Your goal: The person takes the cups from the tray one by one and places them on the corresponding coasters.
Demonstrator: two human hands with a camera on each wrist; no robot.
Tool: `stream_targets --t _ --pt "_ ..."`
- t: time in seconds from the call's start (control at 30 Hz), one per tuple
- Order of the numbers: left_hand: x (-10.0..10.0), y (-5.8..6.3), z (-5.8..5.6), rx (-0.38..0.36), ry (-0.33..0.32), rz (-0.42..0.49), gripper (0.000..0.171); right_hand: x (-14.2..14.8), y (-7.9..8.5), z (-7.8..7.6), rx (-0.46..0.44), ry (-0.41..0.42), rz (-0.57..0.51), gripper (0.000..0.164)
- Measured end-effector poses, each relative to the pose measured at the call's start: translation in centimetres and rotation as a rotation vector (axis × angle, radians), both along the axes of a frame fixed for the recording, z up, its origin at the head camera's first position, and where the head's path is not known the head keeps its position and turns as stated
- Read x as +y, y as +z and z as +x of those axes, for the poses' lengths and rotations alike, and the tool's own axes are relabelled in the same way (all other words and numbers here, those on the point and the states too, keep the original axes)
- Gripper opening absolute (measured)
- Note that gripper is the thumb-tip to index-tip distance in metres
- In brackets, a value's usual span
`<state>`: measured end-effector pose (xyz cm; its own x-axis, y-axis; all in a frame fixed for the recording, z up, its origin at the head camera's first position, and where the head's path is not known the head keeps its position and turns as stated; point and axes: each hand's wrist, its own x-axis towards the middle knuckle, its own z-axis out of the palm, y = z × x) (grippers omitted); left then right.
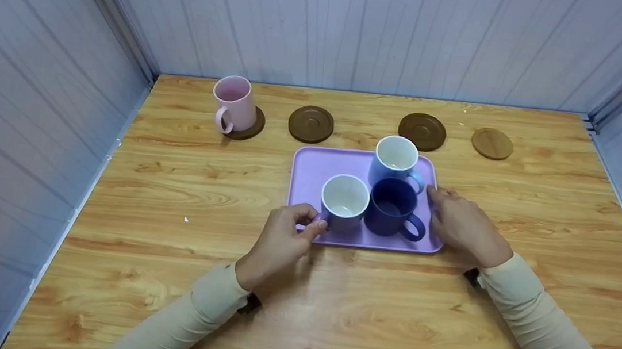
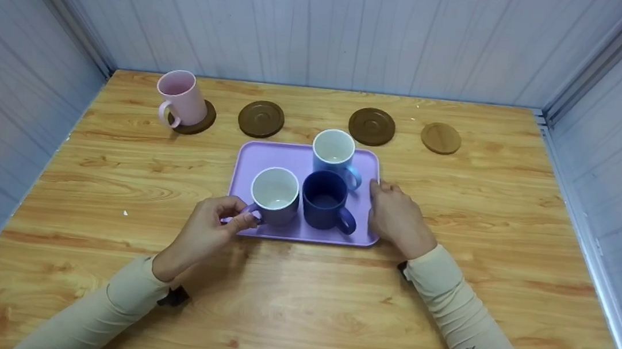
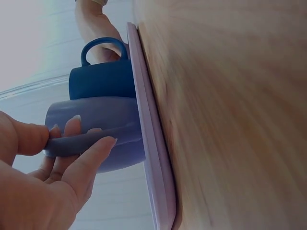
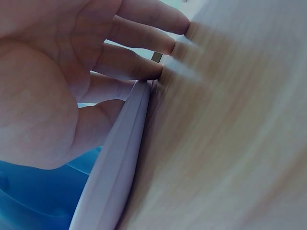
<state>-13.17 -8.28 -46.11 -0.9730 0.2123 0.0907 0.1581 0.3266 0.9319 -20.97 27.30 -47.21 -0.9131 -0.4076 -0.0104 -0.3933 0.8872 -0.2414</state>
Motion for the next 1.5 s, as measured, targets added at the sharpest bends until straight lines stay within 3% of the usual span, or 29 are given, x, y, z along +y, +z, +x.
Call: stream_targets --t 0.5,1.0,1.5 --pt "0.02 0.09 -0.01 0.003 0.017 -0.031 0.011 -0.19 0.03 -0.07 -0.021 -0.01 -0.001 0.056" --pt "-0.17 0.25 -0.15 0.023 0.052 -0.051 0.009 -0.01 -0.15 -0.12 0.02 0.016 0.004 0.054" --pt "-0.62 0.56 -0.74 0.049 0.119 0.01 0.008 -0.05 -0.17 0.02 0.026 0.008 -0.005 0.052"
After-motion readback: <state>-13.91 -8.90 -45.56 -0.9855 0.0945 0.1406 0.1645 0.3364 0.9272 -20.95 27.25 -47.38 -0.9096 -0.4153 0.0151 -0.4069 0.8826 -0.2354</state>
